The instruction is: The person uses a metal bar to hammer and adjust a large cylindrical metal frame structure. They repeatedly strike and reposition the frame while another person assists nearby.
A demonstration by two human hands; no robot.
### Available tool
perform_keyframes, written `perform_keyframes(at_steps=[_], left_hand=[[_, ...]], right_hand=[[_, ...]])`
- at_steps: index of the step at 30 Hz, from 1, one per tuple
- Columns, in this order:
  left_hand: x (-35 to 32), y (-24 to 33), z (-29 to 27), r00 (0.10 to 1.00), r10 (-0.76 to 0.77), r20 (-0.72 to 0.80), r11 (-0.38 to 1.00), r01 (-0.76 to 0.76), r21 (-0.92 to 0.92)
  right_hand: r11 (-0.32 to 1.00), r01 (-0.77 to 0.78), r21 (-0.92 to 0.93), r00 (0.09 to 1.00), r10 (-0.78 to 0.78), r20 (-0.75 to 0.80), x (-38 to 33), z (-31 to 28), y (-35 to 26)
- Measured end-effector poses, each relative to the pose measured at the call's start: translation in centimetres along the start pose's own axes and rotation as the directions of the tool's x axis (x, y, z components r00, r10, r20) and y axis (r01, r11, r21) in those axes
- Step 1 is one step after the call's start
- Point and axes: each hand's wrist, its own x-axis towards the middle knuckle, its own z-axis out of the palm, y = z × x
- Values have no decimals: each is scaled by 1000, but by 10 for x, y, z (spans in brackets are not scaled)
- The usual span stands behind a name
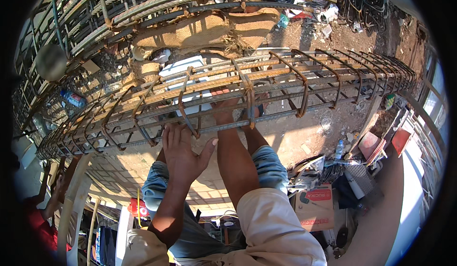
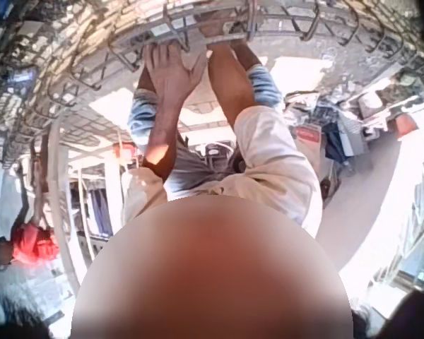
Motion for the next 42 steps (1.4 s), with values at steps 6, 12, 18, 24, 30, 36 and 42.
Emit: perform_keyframes(at_steps=[6,12,18,24,30,36,42], left_hand=[[19,-22,-13,985,-85,153,994,94,-54],[13,-34,-8,981,-87,171,984,112,-140],[16,-34,-18,991,-55,126,969,83,-232],[35,-33,-23,1000,-24,-5,986,23,-164],[94,-36,-48,996,-62,62,996,66,-56],[174,-76,-25,922,-238,304,968,249,2],[167,-89,13,995,-95,20,981,97,-170]], right_hand=[[998,34,-47,995,-30,94,-30,1,-30],[991,-4,-136,989,24,147,-58,23,-58],[990,14,-142,986,10,169,-68,29,-66],[996,4,-94,979,15,201,-85,29,-48],[996,-31,-85,1000,31,3,-120,11,-24],[988,-110,-108,994,113,14,-138,10,-30],[964,-118,-239,988,91,-122,-109,12,-26]])
